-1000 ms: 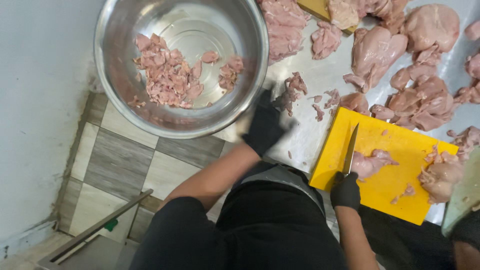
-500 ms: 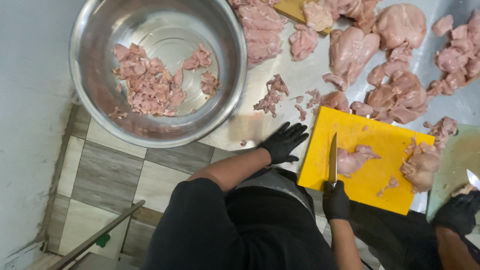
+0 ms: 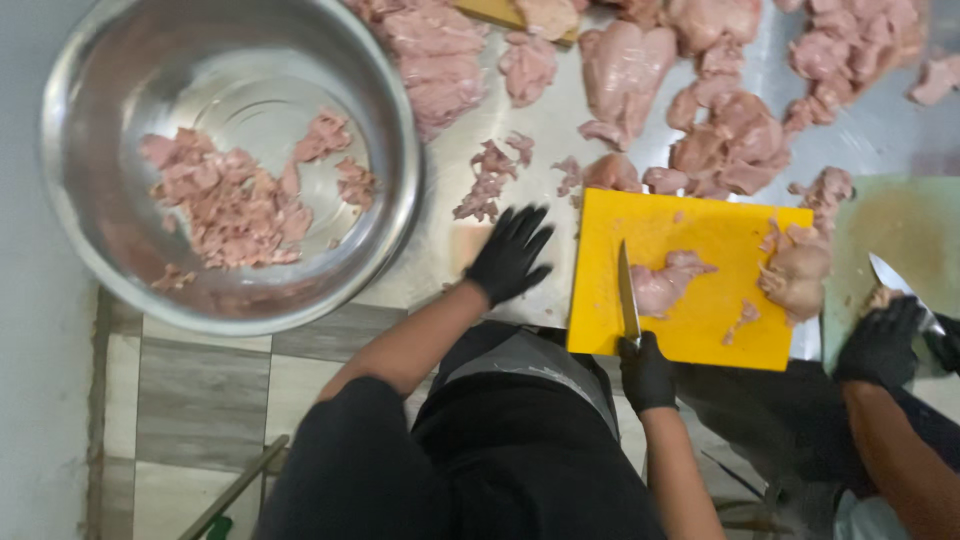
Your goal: The person trims raw chicken breasts on a yellow cutting board, using a knife to slice off fat and unwanted pieces by hand. They place trimmed pieces aside and drop trimmings into a large metal bowl, working through pieces one at a time alongside other workers trimming chicken at the same table.
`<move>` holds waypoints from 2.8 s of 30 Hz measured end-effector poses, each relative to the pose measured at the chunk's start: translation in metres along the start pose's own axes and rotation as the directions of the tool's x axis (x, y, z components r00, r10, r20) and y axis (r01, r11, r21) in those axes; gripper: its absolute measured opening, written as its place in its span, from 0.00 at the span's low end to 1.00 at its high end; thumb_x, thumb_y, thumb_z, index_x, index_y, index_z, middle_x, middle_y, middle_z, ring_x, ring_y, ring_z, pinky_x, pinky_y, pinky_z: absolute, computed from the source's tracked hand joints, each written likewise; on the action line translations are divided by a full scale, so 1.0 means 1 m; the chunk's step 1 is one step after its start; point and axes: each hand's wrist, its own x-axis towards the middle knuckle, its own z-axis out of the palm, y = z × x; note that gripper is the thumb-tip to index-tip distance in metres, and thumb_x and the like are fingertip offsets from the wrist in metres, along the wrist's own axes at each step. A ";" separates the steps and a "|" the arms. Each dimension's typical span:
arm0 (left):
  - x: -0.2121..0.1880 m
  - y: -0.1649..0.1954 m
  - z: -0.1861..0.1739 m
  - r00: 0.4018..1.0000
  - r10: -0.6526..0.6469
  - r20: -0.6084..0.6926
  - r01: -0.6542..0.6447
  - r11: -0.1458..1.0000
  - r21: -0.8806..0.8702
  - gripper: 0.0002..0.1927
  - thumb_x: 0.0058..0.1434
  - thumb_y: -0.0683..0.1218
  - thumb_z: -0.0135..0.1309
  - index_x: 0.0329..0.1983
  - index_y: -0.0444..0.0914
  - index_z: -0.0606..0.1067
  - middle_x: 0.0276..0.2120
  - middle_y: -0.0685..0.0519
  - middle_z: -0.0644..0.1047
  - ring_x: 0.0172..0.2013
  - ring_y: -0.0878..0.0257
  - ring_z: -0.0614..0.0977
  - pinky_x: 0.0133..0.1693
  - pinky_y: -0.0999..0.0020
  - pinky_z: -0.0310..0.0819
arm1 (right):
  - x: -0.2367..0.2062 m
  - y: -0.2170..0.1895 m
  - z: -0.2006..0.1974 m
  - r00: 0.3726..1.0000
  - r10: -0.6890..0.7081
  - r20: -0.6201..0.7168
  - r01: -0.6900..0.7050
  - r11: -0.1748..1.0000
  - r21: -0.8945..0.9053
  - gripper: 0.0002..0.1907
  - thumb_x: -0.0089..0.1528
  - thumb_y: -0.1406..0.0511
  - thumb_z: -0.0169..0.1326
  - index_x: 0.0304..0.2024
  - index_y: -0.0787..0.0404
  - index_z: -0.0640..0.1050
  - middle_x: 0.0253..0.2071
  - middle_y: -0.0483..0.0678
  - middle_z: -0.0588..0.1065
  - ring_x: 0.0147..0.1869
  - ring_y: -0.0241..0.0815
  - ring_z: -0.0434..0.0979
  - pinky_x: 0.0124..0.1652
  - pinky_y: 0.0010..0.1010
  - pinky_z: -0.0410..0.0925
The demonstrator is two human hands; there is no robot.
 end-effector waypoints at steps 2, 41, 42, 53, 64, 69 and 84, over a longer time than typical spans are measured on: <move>-0.038 0.013 -0.009 0.980 0.128 0.149 -0.117 0.990 -0.082 0.37 0.62 0.61 0.55 0.69 0.36 0.67 0.74 0.38 0.57 0.73 0.42 0.55 0.70 0.40 0.43 | -0.002 -0.003 -0.002 0.999 0.043 0.012 -0.043 0.999 -0.002 0.16 0.66 0.55 0.52 0.46 0.60 0.70 0.32 0.65 0.78 0.41 0.71 0.78 0.37 0.57 0.68; 0.110 -0.048 -0.036 0.961 -0.258 -0.105 0.188 0.880 -0.437 0.10 0.65 0.51 0.55 0.39 0.40 0.77 0.36 0.42 0.79 0.39 0.43 0.80 0.41 0.48 0.75 | 0.005 -0.016 -0.014 1.000 0.005 -0.010 -0.005 0.999 -0.053 0.15 0.62 0.55 0.56 0.41 0.60 0.75 0.31 0.62 0.78 0.37 0.66 0.79 0.36 0.54 0.70; 0.106 -0.043 -0.053 0.923 -0.261 -0.283 0.100 0.872 -0.479 0.09 0.64 0.49 0.56 0.41 0.39 0.77 0.36 0.43 0.78 0.37 0.44 0.81 0.41 0.51 0.76 | 0.005 -0.017 -0.015 0.999 0.045 0.008 -0.044 0.999 -0.009 0.15 0.63 0.55 0.56 0.41 0.61 0.74 0.30 0.62 0.78 0.36 0.65 0.80 0.36 0.53 0.70; 0.003 -0.113 -0.244 0.434 -0.775 -0.460 0.884 0.269 0.381 0.49 0.43 0.74 0.56 0.64 0.43 0.71 0.62 0.41 0.70 0.64 0.41 0.70 0.57 0.39 0.63 | 0.005 -0.013 -0.007 0.995 0.096 -0.011 -0.096 0.995 -0.002 0.16 0.64 0.55 0.55 0.40 0.61 0.74 0.28 0.62 0.77 0.34 0.66 0.80 0.35 0.52 0.70; 0.050 0.018 -0.025 0.850 -0.527 -0.003 0.524 0.844 -0.115 0.56 0.52 0.64 0.63 0.75 0.35 0.50 0.74 0.34 0.49 0.75 0.37 0.47 0.72 0.39 0.36 | 0.003 -0.032 -0.013 0.989 0.144 0.016 -0.144 0.989 0.039 0.19 0.63 0.52 0.55 0.39 0.61 0.74 0.26 0.59 0.77 0.31 0.59 0.80 0.34 0.49 0.70; 0.131 0.000 0.013 0.935 -0.325 -0.143 0.330 0.944 0.010 0.36 0.62 0.54 0.53 0.73 0.43 0.60 0.73 0.43 0.57 0.74 0.46 0.55 0.71 0.44 0.44 | 0.000 -0.024 -0.008 0.996 0.086 -0.025 -0.085 0.996 0.017 0.17 0.66 0.54 0.54 0.38 0.63 0.73 0.26 0.59 0.77 0.31 0.59 0.79 0.33 0.49 0.69; 0.070 -0.036 0.006 0.965 0.147 0.217 -0.136 0.988 -0.067 0.10 0.69 0.47 0.45 0.37 0.41 0.77 0.33 0.46 0.79 0.32 0.48 0.83 0.34 0.50 0.77 | 0.006 -0.025 -0.012 0.992 0.129 0.007 -0.129 0.989 0.066 0.17 0.63 0.53 0.55 0.41 0.60 0.75 0.28 0.61 0.78 0.34 0.64 0.81 0.35 0.51 0.71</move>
